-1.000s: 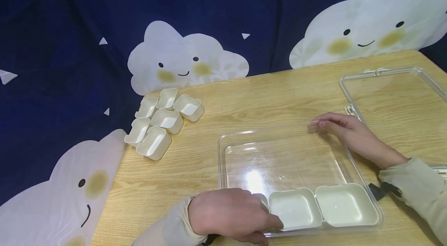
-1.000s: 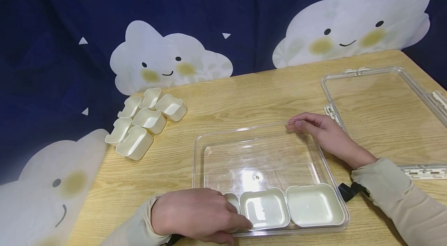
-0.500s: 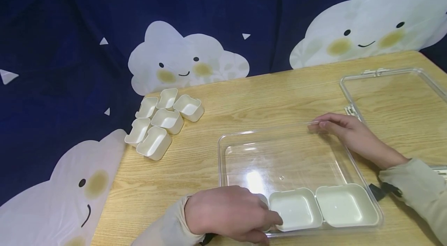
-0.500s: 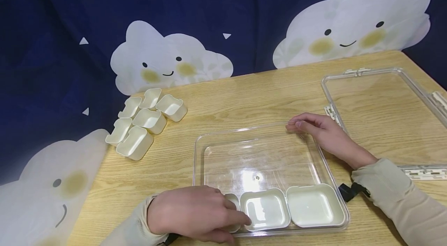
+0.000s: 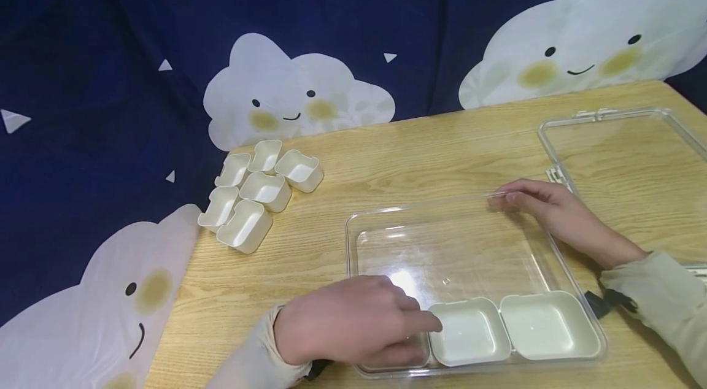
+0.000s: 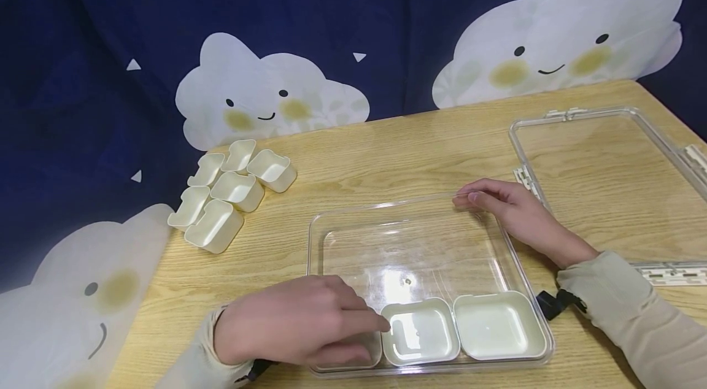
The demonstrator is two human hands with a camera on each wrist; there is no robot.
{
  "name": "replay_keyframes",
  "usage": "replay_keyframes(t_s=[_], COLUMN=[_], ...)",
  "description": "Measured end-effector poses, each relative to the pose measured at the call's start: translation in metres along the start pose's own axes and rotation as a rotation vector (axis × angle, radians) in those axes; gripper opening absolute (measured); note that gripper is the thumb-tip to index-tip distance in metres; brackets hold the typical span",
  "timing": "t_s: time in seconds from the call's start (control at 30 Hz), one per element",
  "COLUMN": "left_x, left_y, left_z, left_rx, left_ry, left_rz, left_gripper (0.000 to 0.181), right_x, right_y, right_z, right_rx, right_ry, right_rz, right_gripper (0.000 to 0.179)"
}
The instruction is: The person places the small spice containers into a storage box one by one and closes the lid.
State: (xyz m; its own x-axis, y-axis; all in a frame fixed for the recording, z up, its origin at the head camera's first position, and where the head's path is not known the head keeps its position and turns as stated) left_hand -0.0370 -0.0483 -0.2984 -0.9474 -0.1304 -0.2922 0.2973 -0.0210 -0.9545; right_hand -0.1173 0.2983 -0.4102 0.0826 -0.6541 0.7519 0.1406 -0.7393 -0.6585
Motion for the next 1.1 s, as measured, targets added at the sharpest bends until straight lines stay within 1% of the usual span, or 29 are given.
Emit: replay_keyframes(t_s=[0.17,0.27,0.47,0.6,0.7,0.8,0.9,1.1], left_x=[0.005,0.010,0.018,0.023,0.027,0.032,0.037,0.045], left_y=[-0.006,-0.009,-0.013,-0.015,-0.017,-0.019,-0.021,-0.026], left_z=[0.006,0.011,0.017,0.020,0.023,0.026,0.029,0.035], left_rx=[-0.025,-0.059,-0.101,-0.138,-0.161,-0.170,-0.177,-0.182], left_ry=[-0.021,-0.028,-0.070,-0.074,-0.090,-0.125,-0.168,-0.240], left_rz=[-0.003,0.004,0.037,0.060,0.081,0.143,0.199,0.251], left_gripper=[0.020,0.021,0.023,0.021,0.021,0.021,0.024,0.030], right_x=[0.000,0.000,0.000,0.000,0.001,0.001,0.001,0.000], right_y=[0.000,0.000,0.000,0.000,-0.001,-0.001,0.000,0.000], right_z=[0.000,0.000,0.000,0.000,0.000,0.001,0.001,0.001], right_rx=[0.001,0.001,0.003,0.005,0.005,0.005,0.007,-0.002], right_ry=[-0.001,-0.002,-0.003,-0.004,-0.003,-0.003,-0.004,-0.012], right_rz=[0.002,0.001,-0.007,-0.009,-0.003,-0.002,-0.009,-0.014], right_gripper=[0.031,0.030,0.031,0.031,0.031,0.031,0.031,0.030])
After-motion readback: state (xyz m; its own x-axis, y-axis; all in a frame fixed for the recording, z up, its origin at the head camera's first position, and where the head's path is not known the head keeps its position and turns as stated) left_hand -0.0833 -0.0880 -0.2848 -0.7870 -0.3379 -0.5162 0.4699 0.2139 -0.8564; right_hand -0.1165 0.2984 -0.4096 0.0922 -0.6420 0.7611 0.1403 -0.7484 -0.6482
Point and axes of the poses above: each hand's wrist, its own z-axis away from the middle knuckle, its own y-axis out of the palm, x = y × z, the point moved 2 cm from there along -z, towards the middle knuckle, and after that the axes turned 12 degrees about z, right-handed, at the moved point
